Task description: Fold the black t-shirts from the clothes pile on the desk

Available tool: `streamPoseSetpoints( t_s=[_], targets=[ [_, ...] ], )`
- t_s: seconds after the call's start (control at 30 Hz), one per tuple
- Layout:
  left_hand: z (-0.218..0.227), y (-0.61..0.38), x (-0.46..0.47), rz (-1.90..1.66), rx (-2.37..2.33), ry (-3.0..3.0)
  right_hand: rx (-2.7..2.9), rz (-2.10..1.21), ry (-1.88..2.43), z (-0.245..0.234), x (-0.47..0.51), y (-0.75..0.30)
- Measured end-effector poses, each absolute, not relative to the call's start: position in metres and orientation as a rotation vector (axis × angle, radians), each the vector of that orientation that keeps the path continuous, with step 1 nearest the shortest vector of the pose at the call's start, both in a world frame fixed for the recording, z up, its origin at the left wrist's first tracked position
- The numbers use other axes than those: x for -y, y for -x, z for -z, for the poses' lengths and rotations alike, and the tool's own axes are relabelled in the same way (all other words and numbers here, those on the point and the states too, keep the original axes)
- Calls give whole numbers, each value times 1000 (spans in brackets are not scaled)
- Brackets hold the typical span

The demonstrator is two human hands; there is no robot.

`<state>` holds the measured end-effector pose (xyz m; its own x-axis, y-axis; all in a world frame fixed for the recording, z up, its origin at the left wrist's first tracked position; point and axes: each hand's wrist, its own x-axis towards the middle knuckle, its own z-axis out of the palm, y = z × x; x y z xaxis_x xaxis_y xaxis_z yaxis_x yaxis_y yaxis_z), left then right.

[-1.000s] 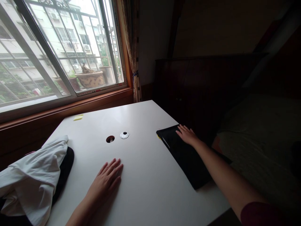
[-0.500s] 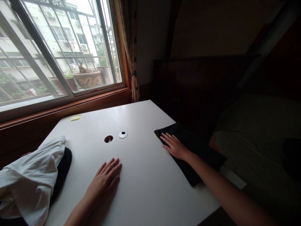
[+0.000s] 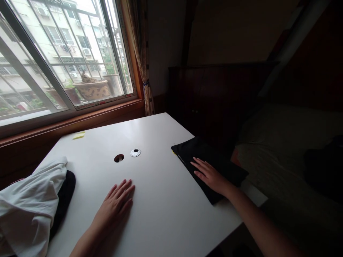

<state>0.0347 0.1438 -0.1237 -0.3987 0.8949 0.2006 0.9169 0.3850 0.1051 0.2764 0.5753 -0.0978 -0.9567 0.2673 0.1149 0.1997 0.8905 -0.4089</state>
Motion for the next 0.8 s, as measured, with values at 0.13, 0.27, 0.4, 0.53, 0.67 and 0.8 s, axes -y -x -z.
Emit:
streamPoseSetpoints(
  t_s=[0.13, 0.27, 0.4, 0.53, 0.67, 0.8],
  targets=[
    [125, -34, -144, 327, 2517, 1656, 2812, -534, 579, 110, -610, -308],
    [126, -33, -143, 318, 2504, 1660, 2768, -453, 802, 125, -649, -334],
    [126, -33, -143, 332, 2506, 1665, 2776, -367, 887, 135, -670, -335],
    [126, -33, -143, 350, 2505, 1658, 2884, -308, 833, 136, -671, -304],
    [125, -34, -144, 359, 2507, 1652, 2943, -319, 787, 132, -674, -258],
    [124, -35, -144, 306, 2533, 1650, 2962, -349, 803, 125, -691, -213]
  ],
)
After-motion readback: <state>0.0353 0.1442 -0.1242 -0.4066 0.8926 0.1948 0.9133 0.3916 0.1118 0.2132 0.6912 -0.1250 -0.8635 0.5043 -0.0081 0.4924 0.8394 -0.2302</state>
